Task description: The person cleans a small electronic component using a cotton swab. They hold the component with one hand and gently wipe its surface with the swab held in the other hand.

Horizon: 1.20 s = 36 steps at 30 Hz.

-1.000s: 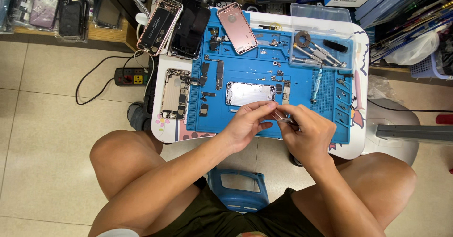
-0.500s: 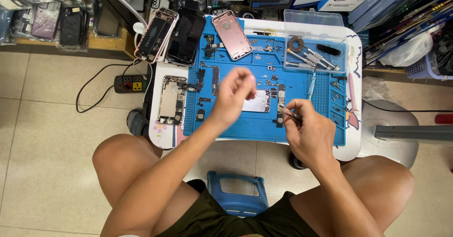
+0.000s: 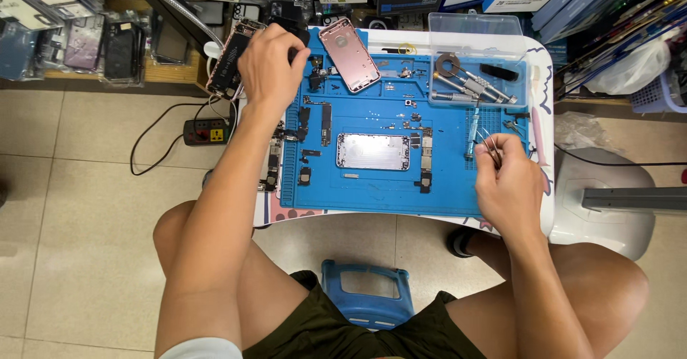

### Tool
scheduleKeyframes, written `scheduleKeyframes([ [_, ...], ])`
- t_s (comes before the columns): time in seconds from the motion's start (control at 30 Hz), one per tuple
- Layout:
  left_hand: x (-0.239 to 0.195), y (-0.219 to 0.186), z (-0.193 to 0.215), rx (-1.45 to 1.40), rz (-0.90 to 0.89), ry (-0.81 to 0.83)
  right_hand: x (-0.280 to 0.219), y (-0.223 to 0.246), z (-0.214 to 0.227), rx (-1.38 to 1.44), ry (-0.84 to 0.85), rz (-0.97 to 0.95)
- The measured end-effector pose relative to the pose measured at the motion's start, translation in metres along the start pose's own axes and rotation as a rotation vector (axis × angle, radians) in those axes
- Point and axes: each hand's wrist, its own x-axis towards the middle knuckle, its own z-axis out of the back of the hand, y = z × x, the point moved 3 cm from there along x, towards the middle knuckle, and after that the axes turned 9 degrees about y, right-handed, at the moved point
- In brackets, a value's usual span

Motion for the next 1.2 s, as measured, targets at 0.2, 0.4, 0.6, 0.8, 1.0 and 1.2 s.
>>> scheduleKeyframes([
  [0.2,0.003,-0.007,-0.020,0.066,-0.161,0.040,-0.005,-0.012,-0.001,-0.060,0.015,-0.011],
  [0.4,0.003,-0.005,-0.040,0.223,-0.233,-0.030,-0.007,-0.026,0.004,-0.064,0.007,-0.044],
  [0.6,0.004,-0.012,-0.031,0.315,-0.231,-0.047,-0.009,-0.030,0.007,-0.067,-0.010,-0.058],
  [0.8,0.005,-0.007,-0.038,0.404,-0.257,-0.062,-0.011,-0.023,0.009,-0.063,0.005,-0.044],
  [1.0,0.001,-0.036,-0.001,0.157,-0.203,-0.190,-0.010,-0.022,0.007,-0.028,-0.034,0.040],
  [1.2,-0.047,-0.150,0.022,-0.683,-0.372,0.151,-0.025,0.000,-0.009,0.158,-0.092,0.321],
])
